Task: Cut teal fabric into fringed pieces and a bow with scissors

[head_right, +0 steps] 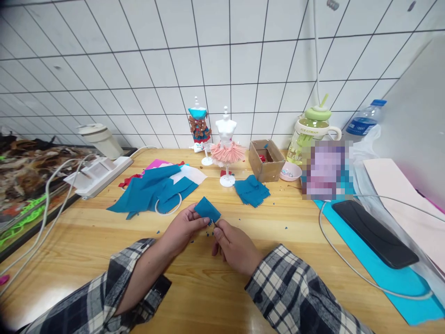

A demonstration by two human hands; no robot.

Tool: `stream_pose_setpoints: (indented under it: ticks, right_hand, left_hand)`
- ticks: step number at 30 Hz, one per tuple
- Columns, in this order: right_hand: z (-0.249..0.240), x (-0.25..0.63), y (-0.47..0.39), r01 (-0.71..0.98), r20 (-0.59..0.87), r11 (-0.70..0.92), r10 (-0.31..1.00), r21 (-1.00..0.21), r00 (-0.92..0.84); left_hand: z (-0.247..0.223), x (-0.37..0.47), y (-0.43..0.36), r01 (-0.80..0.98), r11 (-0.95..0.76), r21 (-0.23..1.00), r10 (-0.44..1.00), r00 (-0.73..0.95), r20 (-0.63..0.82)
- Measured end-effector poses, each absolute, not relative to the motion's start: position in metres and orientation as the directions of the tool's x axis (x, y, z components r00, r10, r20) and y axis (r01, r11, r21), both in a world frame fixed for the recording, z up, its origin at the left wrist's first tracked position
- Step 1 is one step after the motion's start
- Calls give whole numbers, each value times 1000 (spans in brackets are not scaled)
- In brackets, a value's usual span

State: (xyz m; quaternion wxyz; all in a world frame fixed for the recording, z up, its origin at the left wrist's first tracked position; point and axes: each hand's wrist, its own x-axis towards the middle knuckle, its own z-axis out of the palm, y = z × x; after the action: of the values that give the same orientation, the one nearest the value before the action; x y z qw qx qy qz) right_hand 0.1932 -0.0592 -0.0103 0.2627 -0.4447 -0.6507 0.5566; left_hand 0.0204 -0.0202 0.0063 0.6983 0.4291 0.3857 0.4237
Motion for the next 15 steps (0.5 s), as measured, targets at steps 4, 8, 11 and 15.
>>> stream_pose_setpoints:
  ticks: [4,8,11,15]
  right_hand:
    - [-10,193,-59,289,-153,-15,875,-957,-460]
    - [-10,194,-59,301,-157,-10,870,-954,-468]
    - [-11,195,-59,319,-158,-1,870,-948,-467]
    - [-10,196,-58,341,-148,25,869,-940,-472]
  left_hand:
    - [7,21,-21,-257,276,926,924,336,-183]
    - [6,20,-20,-257,274,927,924,336,-180]
    - [6,21,-20,-262,272,926,925,336,-177]
    - [8,22,-22,-266,267,926,930,324,-175]
